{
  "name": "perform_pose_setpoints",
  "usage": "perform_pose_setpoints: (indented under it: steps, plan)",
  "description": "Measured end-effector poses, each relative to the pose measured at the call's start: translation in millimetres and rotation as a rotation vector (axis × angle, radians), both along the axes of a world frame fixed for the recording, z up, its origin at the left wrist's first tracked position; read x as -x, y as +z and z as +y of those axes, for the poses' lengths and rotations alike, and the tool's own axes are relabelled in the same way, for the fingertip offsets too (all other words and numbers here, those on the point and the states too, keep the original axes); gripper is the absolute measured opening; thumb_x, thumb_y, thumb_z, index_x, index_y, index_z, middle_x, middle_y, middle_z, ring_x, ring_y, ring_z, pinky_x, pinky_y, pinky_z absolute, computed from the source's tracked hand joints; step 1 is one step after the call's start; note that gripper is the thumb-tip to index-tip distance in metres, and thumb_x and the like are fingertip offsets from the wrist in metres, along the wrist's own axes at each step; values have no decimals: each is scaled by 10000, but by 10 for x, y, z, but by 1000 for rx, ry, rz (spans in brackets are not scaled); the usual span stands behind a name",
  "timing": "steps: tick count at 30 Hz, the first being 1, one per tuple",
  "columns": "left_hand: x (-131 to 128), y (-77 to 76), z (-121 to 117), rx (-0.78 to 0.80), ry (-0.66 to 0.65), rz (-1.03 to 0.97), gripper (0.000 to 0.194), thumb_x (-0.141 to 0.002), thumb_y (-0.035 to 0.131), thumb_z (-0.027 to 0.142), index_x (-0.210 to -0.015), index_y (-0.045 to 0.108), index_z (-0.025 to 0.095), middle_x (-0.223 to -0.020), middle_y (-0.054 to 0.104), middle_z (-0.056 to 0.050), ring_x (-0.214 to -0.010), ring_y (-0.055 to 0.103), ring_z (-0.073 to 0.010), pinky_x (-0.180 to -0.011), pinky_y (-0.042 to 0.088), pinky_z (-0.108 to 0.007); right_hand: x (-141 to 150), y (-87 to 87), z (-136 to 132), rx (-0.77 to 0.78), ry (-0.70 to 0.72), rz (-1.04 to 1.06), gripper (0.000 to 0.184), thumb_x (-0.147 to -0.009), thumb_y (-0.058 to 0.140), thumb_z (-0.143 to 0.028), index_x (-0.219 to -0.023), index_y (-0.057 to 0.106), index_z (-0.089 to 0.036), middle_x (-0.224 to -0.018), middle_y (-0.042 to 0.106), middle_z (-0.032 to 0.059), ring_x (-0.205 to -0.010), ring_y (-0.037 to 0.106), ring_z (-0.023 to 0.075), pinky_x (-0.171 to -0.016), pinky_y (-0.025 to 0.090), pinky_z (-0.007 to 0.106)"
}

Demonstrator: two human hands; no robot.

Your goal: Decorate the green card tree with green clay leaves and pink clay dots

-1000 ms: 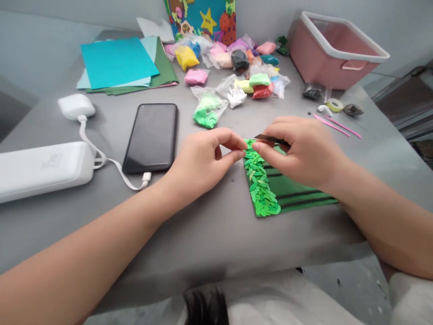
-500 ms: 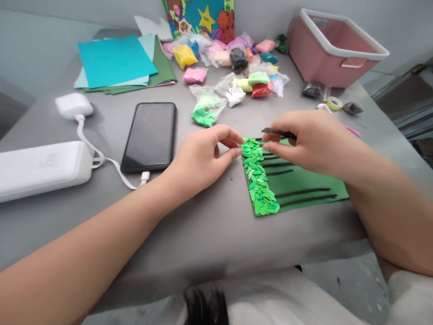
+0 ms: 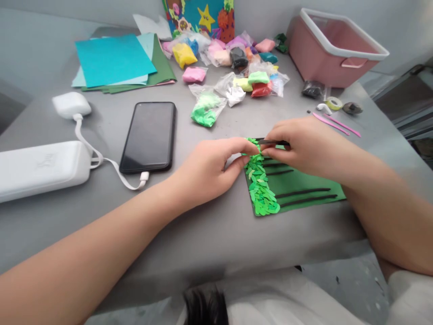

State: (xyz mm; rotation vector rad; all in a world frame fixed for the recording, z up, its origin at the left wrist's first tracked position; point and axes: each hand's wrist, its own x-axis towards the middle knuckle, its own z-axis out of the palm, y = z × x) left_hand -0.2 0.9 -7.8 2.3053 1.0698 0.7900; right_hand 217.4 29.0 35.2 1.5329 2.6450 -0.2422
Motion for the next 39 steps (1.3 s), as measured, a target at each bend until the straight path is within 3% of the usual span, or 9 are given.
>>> perform_pose_setpoints:
  steps: [7, 13, 17, 20, 27, 35, 39]
  plan:
    - [-5, -7, 0, 2, -8, -9, 187, -935, 596, 141, -1052, 741, 158, -795, 717, 19, -505, 445, -70, -590, 416, -223, 3, 13, -7, -40, -14, -22, 204, -898, 564, -279, -849, 730, -169, -827, 714, 80, -735, 591, 203, -664, 352, 323]
    - [-33, 19, -7, 143, 131, -167, 150, -941, 618, 211, -1028, 727, 156, -914, 774, -10, -526, 481, -77, -545, 413, -247, -40, 92, -41, -152, -86, 178, 147, -885, 608, -267, -801, 709, -200, -778, 710, 48, -692, 579, 187, -655, 375, 333]
    - [-59, 39, -24, 321, 147, -404, 147, -929, 643, 208, -1063, 680, 159, -994, 793, -45, -854, 721, -155, -644, 490, -253, 11, 111, -122, -182, -73, 366, 118, -883, 624, -228, -807, 708, -196, -755, 693, 33, -664, 570, 162, -658, 403, 335]
    - [-76, 62, -48, 424, 167, -528, 200, -917, 659, 194, -1115, 643, 172, -1045, 800, -55, -999, 749, -189, -713, 528, -270, 63, 88, -183, -221, -30, 393, 130, -896, 616, -212, -804, 707, -198, -751, 678, 36, -688, 587, 171, -680, 422, 343]
    - [-76, 66, -51, 457, 191, -562, 184, -897, 713, 232, -1068, 666, 183, -999, 803, -42, -949, 757, -193, -720, 547, -281, 83, 12, -212, -290, 63, 445, 102, -889, 696, -233, -789, 681, -218, -754, 685, 7, -664, 577, 152, -647, 426, 327]
    - [-55, 64, -27, 510, 203, -563, 334, -788, 856, 348, -1039, 687, 207, -894, 804, -19, -743, 723, -166, -596, 511, -256, 106, -1, -233, -314, 76, 516, 237, -864, 768, -312, -739, 590, -219, -719, 650, -21, -614, 515, 123, -613, 401, 297]
    - [-31, 72, -2, 471, 225, -500, 301, -830, 820, 358, -1056, 688, 210, -867, 795, -27, -713, 700, -158, -574, 500, -258, 77, 73, -232, -234, 20, 494, 189, -859, 775, -386, -872, 693, -216, -763, 667, -11, -641, 525, 129, -626, 397, 292]
